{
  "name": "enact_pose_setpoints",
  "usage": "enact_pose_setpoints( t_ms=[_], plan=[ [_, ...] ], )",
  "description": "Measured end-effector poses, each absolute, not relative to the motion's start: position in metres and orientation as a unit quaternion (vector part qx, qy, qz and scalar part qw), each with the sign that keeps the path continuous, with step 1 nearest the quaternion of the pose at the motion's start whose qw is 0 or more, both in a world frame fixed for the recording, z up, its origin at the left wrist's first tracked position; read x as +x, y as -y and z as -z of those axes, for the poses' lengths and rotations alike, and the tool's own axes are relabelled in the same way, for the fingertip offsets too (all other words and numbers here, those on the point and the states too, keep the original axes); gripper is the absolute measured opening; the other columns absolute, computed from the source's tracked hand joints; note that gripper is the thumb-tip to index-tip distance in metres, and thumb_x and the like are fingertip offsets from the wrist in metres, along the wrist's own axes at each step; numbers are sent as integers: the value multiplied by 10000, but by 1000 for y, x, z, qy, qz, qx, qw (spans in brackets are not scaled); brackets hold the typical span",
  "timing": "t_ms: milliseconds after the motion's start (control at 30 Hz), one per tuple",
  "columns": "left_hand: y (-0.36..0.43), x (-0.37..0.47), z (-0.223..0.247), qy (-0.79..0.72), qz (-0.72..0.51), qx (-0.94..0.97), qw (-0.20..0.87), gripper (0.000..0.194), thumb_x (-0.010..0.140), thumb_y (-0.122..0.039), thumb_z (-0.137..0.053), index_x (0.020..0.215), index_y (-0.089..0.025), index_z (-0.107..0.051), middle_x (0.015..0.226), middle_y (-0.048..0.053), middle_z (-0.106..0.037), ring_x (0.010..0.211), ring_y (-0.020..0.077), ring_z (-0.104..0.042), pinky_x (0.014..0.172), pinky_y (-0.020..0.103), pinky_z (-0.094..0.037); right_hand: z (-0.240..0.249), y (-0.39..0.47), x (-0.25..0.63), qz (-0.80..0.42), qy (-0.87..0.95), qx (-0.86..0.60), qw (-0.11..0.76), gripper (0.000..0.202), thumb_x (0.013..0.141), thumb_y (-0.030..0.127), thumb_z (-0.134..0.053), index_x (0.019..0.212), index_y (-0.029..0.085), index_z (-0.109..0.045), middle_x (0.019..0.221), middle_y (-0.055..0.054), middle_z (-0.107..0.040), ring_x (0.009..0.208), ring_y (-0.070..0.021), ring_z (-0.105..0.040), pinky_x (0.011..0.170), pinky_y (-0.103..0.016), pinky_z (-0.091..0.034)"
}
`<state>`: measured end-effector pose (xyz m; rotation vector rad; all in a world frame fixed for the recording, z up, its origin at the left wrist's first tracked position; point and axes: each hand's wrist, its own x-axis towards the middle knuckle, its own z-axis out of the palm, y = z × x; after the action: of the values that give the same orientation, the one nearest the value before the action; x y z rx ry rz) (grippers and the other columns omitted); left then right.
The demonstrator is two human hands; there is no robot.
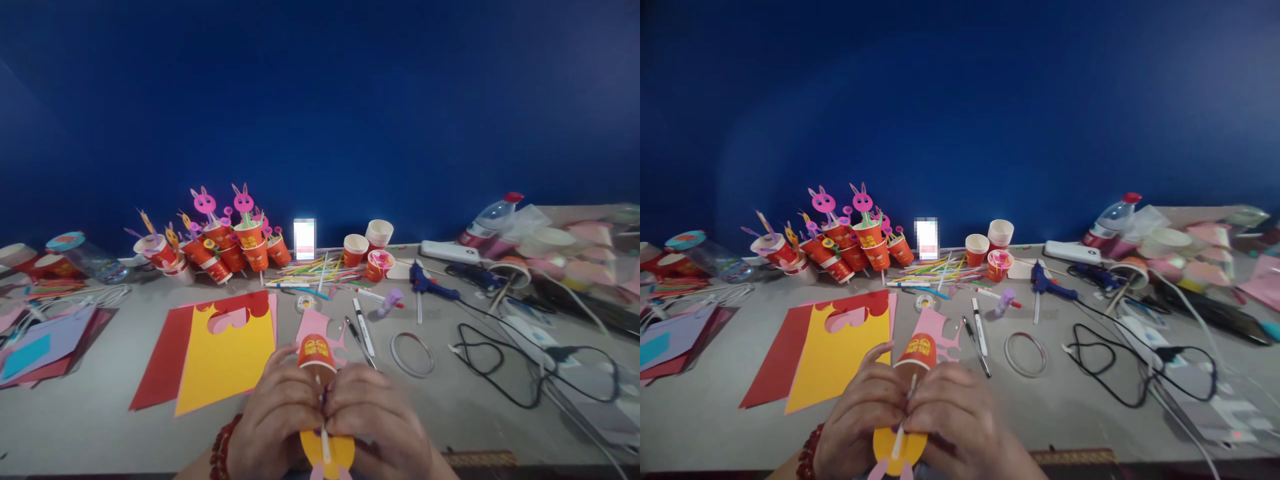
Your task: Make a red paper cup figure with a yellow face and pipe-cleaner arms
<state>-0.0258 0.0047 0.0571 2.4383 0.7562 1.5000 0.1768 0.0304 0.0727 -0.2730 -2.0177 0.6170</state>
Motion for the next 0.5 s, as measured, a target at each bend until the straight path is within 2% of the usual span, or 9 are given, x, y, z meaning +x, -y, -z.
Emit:
enact_pose_setpoints(
  t_ms=[100, 367, 500],
  plan=[
    [-4, -25, -56, -262, -503, 816, 110, 125, 1002, -175, -506, 934, -193, -609, 836, 0, -726, 863, 133, -678, 1168, 458, -347, -73, -30, 177, -254, 829, -113, 485, 106, 996, 248, -564, 1023, 179, -640, 839, -70, -739, 817, -164, -697, 805, -299, -563],
    [-4, -24, -62, -260, -489, 823, 128, 19, 951, -202, -593, 948, -205, -611, 829, 8, -719, 849, 153, -686, 1162, 467, -357, -73, -30, 178, -262, 828, -116, 483, 133, 1006, 265, -549, 1011, 181, -652, 820, -67, -740, 802, -165, -699, 793, -300, -564],
    [-4, -23, -62, -253, -497, 819, 139, 28, 945, -197, -598, 964, -204, -618, 828, 12, -728, 847, 155, -688, 1162, 472, -361, -73, -29, 179, -256, 833, -112, 478, 123, 1006, 256, -554, 1024, 185, -651, 826, -61, -750, 806, -160, -707, 803, -296, -563]
  ],
)
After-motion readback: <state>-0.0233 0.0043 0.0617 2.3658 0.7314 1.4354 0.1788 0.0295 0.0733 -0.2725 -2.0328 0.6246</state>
